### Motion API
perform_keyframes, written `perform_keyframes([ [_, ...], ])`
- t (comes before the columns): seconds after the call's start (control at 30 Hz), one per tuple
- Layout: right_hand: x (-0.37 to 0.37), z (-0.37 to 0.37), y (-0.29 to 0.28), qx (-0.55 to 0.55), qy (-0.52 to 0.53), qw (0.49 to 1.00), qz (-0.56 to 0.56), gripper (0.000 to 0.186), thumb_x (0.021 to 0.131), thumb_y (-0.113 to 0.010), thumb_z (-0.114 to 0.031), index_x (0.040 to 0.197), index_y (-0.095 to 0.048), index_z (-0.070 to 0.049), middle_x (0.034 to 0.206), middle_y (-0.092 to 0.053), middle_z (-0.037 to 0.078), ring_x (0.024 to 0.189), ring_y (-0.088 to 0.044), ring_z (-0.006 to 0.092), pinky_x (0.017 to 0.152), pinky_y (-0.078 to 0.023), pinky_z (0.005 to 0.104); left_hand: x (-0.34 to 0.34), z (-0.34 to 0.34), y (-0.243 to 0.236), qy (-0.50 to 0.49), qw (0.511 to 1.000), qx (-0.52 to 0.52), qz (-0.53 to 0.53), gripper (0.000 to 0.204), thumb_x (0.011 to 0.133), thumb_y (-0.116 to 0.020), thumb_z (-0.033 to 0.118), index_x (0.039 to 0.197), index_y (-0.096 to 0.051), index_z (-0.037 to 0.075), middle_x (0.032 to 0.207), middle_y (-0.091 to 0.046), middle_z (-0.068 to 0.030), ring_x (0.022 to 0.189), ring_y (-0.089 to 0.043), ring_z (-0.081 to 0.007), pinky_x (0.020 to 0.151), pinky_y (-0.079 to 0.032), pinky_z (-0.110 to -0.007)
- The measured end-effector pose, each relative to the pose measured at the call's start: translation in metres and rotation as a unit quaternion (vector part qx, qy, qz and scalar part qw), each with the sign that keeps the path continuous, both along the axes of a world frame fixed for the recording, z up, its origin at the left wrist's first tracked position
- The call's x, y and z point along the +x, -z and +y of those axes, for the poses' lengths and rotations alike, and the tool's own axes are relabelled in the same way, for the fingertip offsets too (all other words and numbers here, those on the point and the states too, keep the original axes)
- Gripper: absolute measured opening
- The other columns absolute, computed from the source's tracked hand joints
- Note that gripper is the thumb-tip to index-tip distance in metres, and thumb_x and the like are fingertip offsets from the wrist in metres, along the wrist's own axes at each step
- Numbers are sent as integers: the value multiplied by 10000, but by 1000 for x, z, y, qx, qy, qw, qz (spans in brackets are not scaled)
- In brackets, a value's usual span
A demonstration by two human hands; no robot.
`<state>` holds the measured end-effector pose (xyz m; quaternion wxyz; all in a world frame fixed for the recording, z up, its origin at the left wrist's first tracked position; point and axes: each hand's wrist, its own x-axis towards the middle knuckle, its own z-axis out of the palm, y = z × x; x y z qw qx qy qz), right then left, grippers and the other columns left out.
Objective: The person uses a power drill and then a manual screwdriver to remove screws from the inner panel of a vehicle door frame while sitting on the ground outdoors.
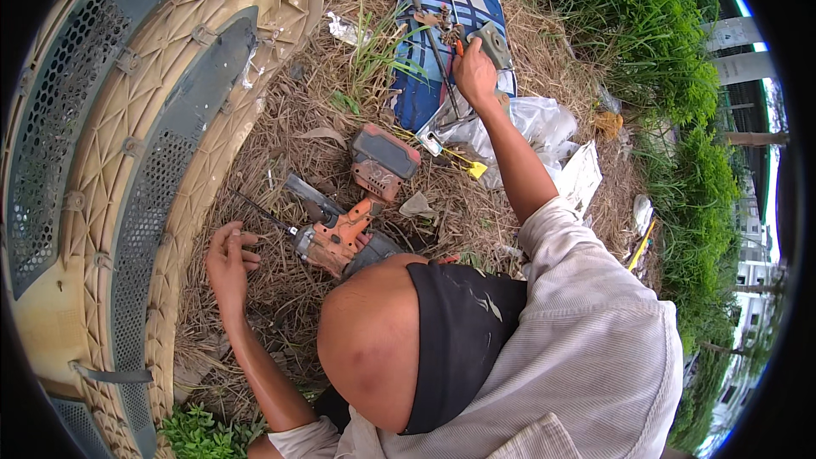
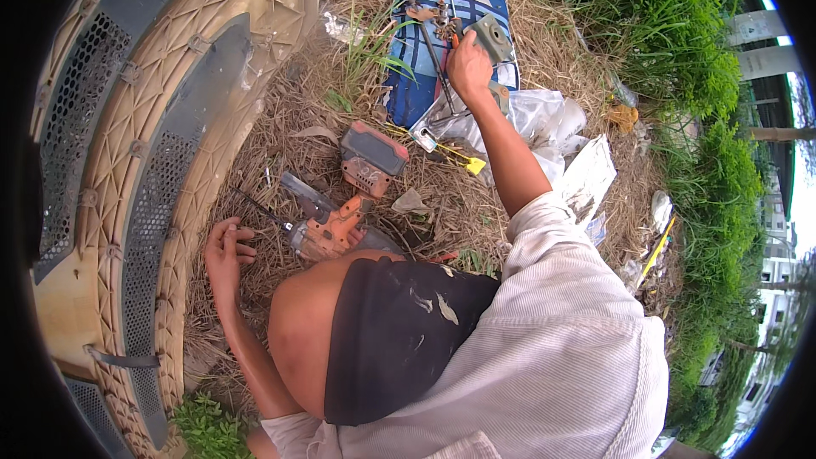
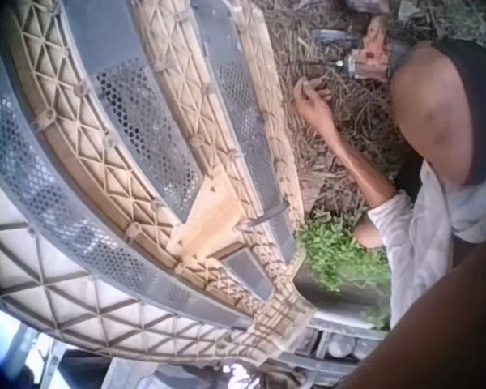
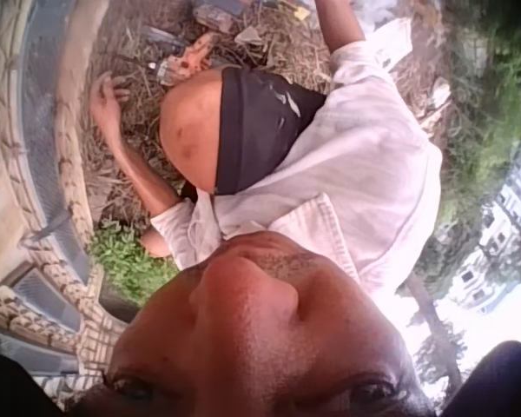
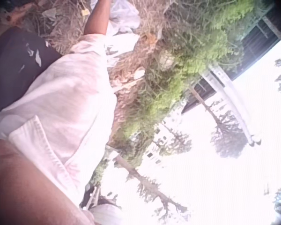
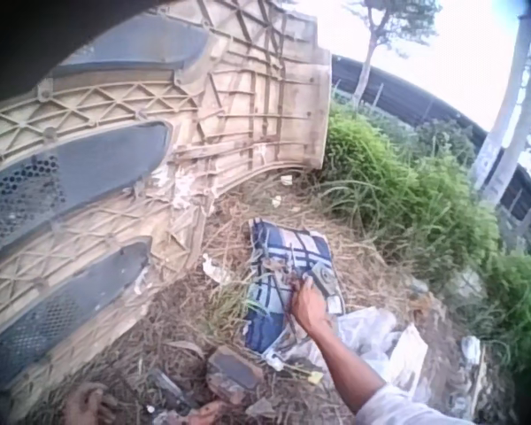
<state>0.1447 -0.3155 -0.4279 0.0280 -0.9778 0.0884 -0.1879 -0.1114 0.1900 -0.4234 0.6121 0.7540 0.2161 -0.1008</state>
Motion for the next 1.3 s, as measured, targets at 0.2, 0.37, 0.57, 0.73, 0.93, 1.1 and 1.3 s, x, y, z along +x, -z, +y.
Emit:
perform_keyframes([
  [0.2,-8,11,-26,101,1,991,-84,579,847,-753,-254,1278,-449,-18,859,-714,229,812,-693,456,726,-519,538,-5,-10,-22,-27,999,1,-23,274,1072,-529,203,1254,-615,18,945,-706,-77,672,-589,-90,610,-494,-246],
  [0.37,-5,4,-43,125,-17,984,-125,641,852,-770,-238,1342,-431,-3,860,-709,181,816,-702,386,753,-506,511,0,-26,-19,-11,999,8,-39,289,1074,-521,223,1267,-615,29,954,-711,-74,689,-600,-94,614,-494,-251],
  [0.57,-35,57,-97,707,-141,680,-132,592,961,-721,-192,1413,-445,70,1002,-652,164,877,-699,231,673,-639,357,-9,-11,-40,-42,998,12,-43,282,1073,-519,222,1270,-618,46,968,-711,-62,733,-606,-101,653,-493,-253],
  [0.73,-92,139,-120,694,-252,666,108,364,1041,-550,-225,1333,-487,-16,811,-562,61,662,-628,170,549,-577,326,16,-17,-53,-21,995,59,-77,251,1047,-558,181,1239,-633,37,998,-703,-79,820,-629,-144,722,-515,-303],
  [0.93,-135,300,-105,598,-318,626,387,345,1040,-582,-272,1289,-557,-35,646,-455,-43,509,-440,49,463,-330,252,32,7,-95,-89,911,323,-240,222,965,-628,132,1158,-654,25,1108,-639,-173,1008,-624,-336,899,-492,-428],
  [1.1,-145,343,-104,511,-375,720,282,375,1028,-605,-301,1260,-625,-7,727,-540,-23,656,-448,74,582,-387,264,73,40,-100,-130,779,539,-292,285,918,-661,122,1171,-644,-8,1172,-606,-203,1124,-550,-386,978,-439,-472],
  [1.3,-152,351,-105,538,-366,716,252,383,1024,-605,-300,1246,-629,11,721,-519,-12,676,-440,75,593,-387,277,86,41,-85,-80,731,618,-278,458,873,-710,161,1271,-609,-43,1096,-579,-166,1076,-549,-346,958,-443,-461],
])
